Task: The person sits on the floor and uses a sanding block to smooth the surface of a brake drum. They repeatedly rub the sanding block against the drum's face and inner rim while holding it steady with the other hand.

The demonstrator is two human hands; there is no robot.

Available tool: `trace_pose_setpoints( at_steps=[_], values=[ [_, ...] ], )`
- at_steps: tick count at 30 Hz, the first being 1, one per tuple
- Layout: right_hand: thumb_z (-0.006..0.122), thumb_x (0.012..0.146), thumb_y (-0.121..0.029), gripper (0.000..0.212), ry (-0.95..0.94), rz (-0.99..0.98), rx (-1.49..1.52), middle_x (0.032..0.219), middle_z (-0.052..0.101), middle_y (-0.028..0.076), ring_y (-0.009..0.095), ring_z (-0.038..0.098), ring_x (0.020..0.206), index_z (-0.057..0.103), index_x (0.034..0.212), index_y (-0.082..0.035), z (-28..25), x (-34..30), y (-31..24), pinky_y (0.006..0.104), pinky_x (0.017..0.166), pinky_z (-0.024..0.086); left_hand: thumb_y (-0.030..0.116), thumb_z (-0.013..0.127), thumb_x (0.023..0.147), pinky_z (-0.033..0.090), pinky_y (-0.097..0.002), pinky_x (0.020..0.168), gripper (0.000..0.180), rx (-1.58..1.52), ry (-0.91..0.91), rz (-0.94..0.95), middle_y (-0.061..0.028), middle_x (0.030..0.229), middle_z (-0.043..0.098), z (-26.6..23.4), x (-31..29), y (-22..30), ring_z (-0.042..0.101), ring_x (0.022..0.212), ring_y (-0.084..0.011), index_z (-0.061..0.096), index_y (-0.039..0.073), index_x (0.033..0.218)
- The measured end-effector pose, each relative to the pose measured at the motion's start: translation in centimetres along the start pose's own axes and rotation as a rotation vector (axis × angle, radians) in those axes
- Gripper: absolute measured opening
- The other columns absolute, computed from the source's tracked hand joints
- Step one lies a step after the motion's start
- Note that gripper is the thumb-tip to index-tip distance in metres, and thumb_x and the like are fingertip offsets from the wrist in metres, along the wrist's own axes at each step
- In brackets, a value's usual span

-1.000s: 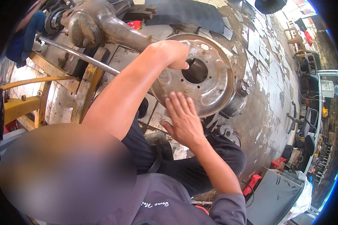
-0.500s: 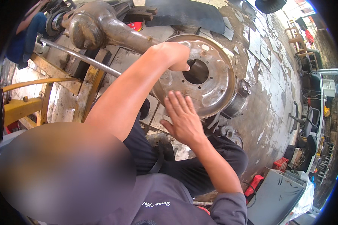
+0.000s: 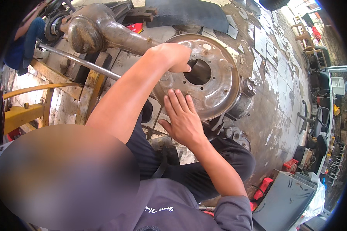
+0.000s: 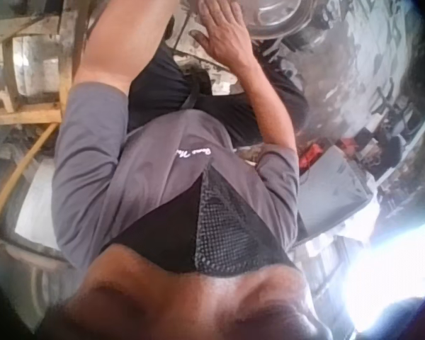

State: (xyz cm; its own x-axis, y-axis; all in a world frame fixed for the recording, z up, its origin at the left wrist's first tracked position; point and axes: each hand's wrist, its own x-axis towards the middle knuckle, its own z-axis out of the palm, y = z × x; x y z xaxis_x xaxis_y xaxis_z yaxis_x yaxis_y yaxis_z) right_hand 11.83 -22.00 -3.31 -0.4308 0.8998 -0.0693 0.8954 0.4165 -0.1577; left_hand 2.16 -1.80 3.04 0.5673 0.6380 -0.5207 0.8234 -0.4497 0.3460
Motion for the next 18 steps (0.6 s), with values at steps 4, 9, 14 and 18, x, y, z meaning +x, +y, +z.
trace_pose_setpoints(
  at_steps=[4,9,14,18],
  values=[
    [0.059,0.098,-0.043,0.070,-0.024,-0.043,0.012,0.160,0.038,0.016,0.032,0.031,0.151,0.042,0.151,-0.002,-0.5,-0.7,0.9,0.0479,0.124,0.023,0.039,0.066,0.096,0.054,-0.0450,0.095,0.042,0.023,0.019,0.040,-0.0161,0.119,0.072,1.0,1.2,-0.9,0.069,0.111,-0.0326,0.071,0.004,0.118],
    [0.061,0.096,-0.044,0.073,-0.095,-0.017,-0.011,0.161,0.036,0.017,0.033,0.029,0.152,0.042,0.152,-0.001,-1.3,-3.4,1.9,0.0486,0.124,0.021,0.039,0.067,0.096,0.054,-0.0450,0.096,0.043,-0.016,-0.016,-0.027,-0.0165,0.117,0.073,-0.4,-0.4,-0.3,0.069,0.110,-0.0329,0.071,0.004,0.119],
    [0.060,0.096,-0.046,0.075,-0.039,-0.020,0.004,0.161,0.035,0.019,0.035,0.028,0.152,0.041,0.151,0.001,0.1,-0.8,-0.1,0.0505,0.124,0.021,0.038,0.067,0.096,0.054,-0.0447,0.096,0.042,-0.025,-0.019,-0.007,-0.0161,0.117,0.073,0.0,0.1,-0.2,0.069,0.110,-0.0325,0.072,0.003,0.118],
    [0.059,0.097,-0.044,0.072,-0.097,-0.047,0.026,0.161,0.036,0.016,0.032,0.029,0.152,0.041,0.152,-0.001,-1.2,-1.4,0.9,0.0481,0.124,0.021,0.038,0.066,0.096,0.054,-0.0444,0.095,0.041,-0.002,-0.002,0.001,-0.0155,0.118,0.073,0.3,0.1,-0.7,0.069,0.110,-0.0319,0.073,0.003,0.117]
  ],
)
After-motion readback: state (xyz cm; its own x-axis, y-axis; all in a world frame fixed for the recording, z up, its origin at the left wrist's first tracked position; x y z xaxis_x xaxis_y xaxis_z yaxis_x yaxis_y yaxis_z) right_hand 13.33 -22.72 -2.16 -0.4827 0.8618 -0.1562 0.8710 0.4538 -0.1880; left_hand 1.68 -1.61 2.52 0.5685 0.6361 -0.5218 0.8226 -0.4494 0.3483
